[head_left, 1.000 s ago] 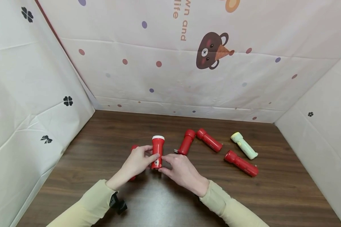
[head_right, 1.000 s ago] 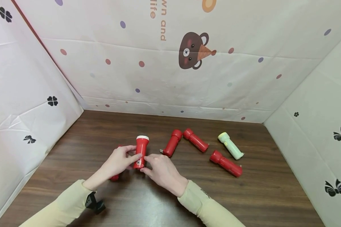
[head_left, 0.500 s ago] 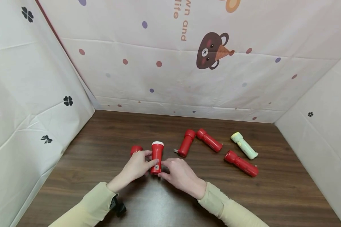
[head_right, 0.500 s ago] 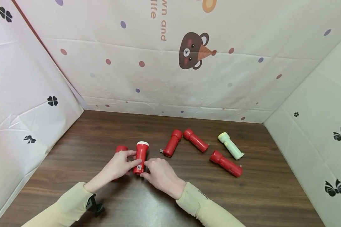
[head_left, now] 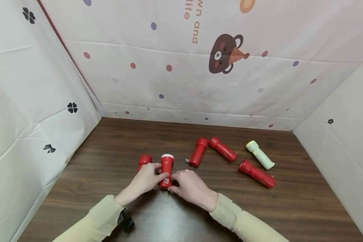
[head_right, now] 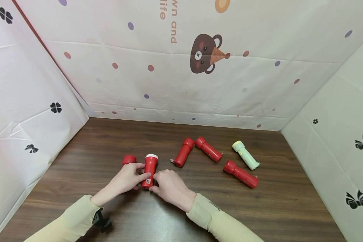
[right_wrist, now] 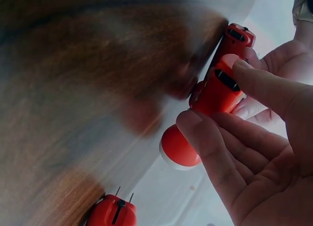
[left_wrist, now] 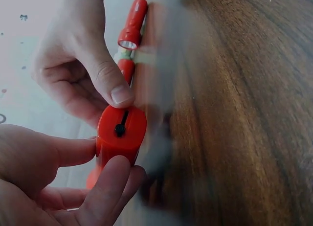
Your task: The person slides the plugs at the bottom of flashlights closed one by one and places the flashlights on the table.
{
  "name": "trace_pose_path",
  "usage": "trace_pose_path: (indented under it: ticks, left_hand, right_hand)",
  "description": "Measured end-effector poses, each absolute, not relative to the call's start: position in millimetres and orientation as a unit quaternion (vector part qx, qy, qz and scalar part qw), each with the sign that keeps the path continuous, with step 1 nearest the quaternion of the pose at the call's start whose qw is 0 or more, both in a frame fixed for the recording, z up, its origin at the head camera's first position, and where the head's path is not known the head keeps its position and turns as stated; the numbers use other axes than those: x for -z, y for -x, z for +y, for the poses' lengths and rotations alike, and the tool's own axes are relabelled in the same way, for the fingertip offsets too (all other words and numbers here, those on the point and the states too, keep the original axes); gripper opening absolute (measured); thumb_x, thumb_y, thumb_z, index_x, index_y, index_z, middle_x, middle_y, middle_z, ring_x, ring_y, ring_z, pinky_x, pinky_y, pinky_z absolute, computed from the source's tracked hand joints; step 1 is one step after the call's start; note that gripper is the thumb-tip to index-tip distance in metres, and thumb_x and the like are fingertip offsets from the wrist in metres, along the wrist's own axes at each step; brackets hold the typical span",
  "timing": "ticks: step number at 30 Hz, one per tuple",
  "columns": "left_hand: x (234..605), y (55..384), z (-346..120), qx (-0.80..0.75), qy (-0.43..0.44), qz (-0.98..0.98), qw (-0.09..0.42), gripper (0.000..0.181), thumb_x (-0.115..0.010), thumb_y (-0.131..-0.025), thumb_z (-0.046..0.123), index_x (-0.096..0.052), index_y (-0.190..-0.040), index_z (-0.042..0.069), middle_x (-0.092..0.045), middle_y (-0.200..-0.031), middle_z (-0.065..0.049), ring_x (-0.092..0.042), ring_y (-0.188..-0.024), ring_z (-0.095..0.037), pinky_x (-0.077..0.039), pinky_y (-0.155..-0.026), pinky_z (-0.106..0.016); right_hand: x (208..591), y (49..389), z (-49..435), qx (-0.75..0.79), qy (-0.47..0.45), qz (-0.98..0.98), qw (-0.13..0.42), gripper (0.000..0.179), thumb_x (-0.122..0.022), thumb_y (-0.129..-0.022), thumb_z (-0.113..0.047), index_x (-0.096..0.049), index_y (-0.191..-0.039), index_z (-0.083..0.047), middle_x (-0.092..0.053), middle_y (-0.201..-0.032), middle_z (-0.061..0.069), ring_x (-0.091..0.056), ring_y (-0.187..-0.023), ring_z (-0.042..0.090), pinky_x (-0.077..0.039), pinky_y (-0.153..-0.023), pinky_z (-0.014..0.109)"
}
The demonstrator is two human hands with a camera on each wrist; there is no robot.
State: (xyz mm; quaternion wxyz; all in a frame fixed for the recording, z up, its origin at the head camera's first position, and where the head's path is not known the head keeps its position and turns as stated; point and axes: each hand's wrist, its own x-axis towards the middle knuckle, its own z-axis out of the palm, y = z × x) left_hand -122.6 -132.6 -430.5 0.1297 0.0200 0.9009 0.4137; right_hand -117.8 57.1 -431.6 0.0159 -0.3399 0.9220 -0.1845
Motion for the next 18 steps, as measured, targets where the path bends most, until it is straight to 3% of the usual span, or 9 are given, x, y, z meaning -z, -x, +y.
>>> trace_pose_path:
  ticks: [9,18]
  left_hand:
    - [431.7,119.9,-132.2,-0.407,-0.029,0.904,0.129,0.036,-0.079,-0.094,0.017,-0.07,-0.124,0.0,-0.074,-0.086,-0.004,-0.059,-0.046,-0.014,-0.054,-0.049,-0.028]
    - [436.6,117.6,-132.7,-0.394,-0.034,0.911,0.116,0.038,-0.08,-0.092,0.016,-0.07,-0.125,-0.001,-0.073,-0.085,-0.005,-0.055,-0.046,-0.013,-0.052,-0.048,-0.028]
  right_hand:
    - [433.0,118.2,54.6,0.174,0.338,0.924,0.034,0.019,-0.084,-0.089,-0.023,-0.071,-0.081,-0.013,-0.05,-0.062,-0.01,-0.039,-0.059,0.002,-0.033,-0.055,0.016]
    - [436.0,116.3,51.3,0.142,0.348,0.926,0.012,0.025,-0.085,-0.088,-0.026,-0.066,-0.075,-0.017,-0.057,-0.063,-0.009,-0.04,-0.058,0.003,-0.034,-0.055,0.017]
